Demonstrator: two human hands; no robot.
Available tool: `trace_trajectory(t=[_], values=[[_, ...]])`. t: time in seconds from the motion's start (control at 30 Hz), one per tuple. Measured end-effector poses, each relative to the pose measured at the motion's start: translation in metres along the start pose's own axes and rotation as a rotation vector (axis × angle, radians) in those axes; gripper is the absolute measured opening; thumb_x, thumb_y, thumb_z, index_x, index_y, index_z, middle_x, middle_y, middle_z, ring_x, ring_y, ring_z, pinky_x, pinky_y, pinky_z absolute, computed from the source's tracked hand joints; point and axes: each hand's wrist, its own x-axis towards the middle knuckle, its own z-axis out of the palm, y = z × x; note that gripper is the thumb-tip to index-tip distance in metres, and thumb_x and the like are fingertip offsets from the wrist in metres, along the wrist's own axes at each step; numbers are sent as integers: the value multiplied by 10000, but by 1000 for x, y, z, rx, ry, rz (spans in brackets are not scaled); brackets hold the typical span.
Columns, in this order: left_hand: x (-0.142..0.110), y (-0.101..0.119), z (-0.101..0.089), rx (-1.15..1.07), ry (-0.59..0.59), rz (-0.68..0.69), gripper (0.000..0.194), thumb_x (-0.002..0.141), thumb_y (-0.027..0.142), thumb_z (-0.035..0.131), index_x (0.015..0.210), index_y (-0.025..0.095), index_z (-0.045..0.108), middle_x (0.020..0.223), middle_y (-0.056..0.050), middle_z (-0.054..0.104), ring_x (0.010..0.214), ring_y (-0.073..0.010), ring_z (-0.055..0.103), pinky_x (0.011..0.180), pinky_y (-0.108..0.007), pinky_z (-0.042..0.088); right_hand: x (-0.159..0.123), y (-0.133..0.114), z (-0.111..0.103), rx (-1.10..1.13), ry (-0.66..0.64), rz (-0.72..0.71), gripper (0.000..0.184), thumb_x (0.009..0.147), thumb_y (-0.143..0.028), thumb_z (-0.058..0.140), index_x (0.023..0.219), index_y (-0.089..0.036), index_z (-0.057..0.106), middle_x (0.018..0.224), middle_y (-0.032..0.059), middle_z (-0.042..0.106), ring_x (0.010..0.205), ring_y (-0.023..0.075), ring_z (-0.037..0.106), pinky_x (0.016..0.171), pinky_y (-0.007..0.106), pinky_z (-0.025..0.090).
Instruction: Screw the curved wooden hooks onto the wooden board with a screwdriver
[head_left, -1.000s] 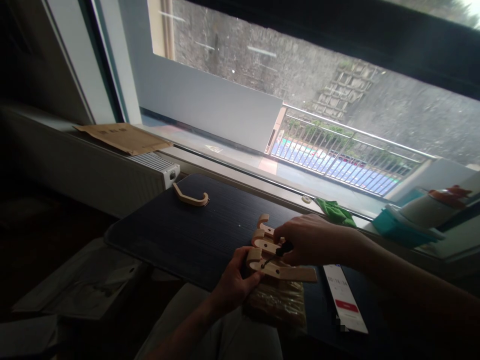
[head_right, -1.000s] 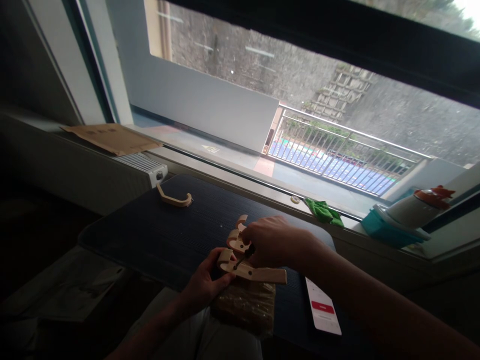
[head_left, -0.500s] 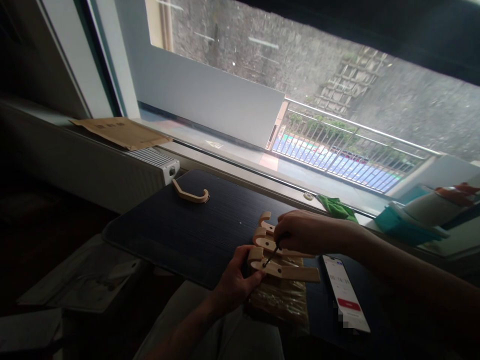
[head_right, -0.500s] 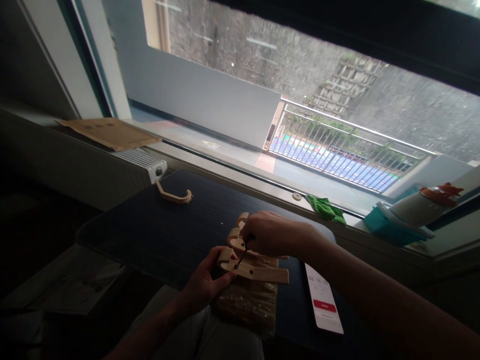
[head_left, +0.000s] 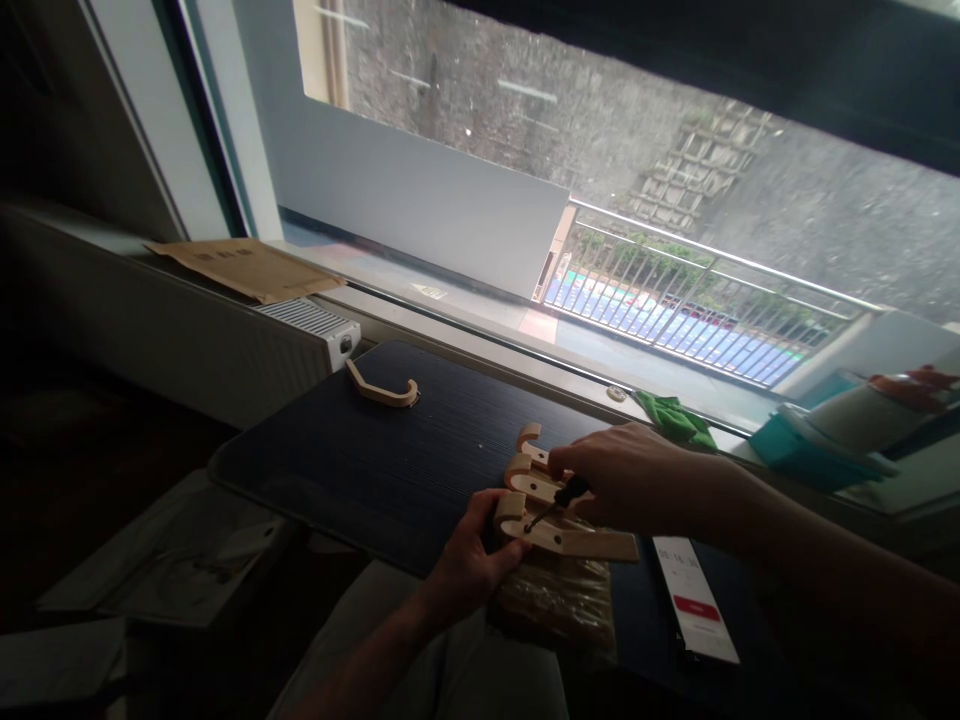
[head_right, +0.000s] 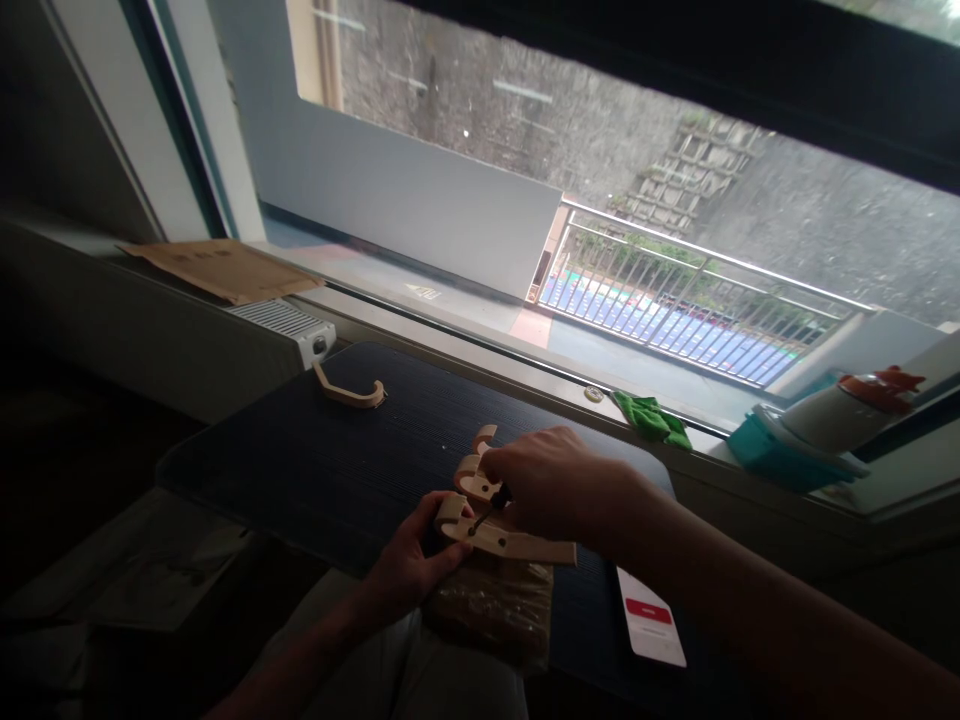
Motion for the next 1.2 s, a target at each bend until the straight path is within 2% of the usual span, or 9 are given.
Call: trace_trajectory(t=[0.1,0.4,0.53,0.67,0.77,0.87,0.97,1.03,1.2], values=[[0,1,0,1,-3,3,330,722,217,629,1028,195,507,985,-30,558,955,-209,517,829,-294,408,0,-5,-6,-24,30,-67,186,746,-180,544,880,-247,654,831,7,649,683,147,569,525,246,286],[0,-1,-1,0,-8,10,322,723,225,634,1018,195,507,970,-29,549,945,-206,511,832,-294,404,12,2,-2,141,-3,-213,198,822,-186,481,860,-193,675,851,31,649,719,114,566,634,221,361],[0,-2,-1,5,-7,13,330,729,215,634,1034,192,508,966,-27,550,922,-198,515,828,-291,406,13,6,3,163,-3,-179,229,842,-240,451,785,-165,660,747,22,632,620,94,515,588,218,341],[0,-4,0,0,-7,13,341,735,215,631,1050,195,501,973,-27,552,929,-198,523,821,-290,414,11,0,7,99,9,-64,337,873,-320,399,681,-166,630,594,-1,567,488,83,405,505,245,278],[0,-6,0,0,-2,15,350,731,212,637,1054,195,503,973,-28,557,939,-204,527,819,-294,419,8,-2,8,66,-6,5,380,877,-384,387,689,-182,648,594,8,580,513,107,454,510,261,273],[0,-6,-1,3,-4,19,350,729,215,641,1053,197,510,959,-26,561,935,-206,529,818,-296,419,5,-1,5,33,-11,-15,261,812,-414,498,851,-229,677,707,14,641,637,159,554,528,270,278],[0,-4,-1,4,-7,23,332,722,224,644,1029,195,519,946,-23,561,931,-205,527,817,-294,414,3,-2,-1,2,5,-62,221,750,-283,572,949,-249,661,822,15,665,725,176,593,545,267,289],[0,-2,-1,3,-7,24,320,721,227,641,1015,194,520,950,-24,560,935,-206,524,821,-295,410,5,-4,-5,-9,-5,-85,215,745,-209,561,930,-245,664,843,18,662,738,165,594,553,261,300],[0,-2,0,1,-7,27,312,723,224,635,1010,196,516,969,-29,557,944,-208,517,837,-306,405,12,-6,-3,23,16,-195,116,765,-199,539,791,-223,648,806,-1,635,705,132,565,578,250,316]])
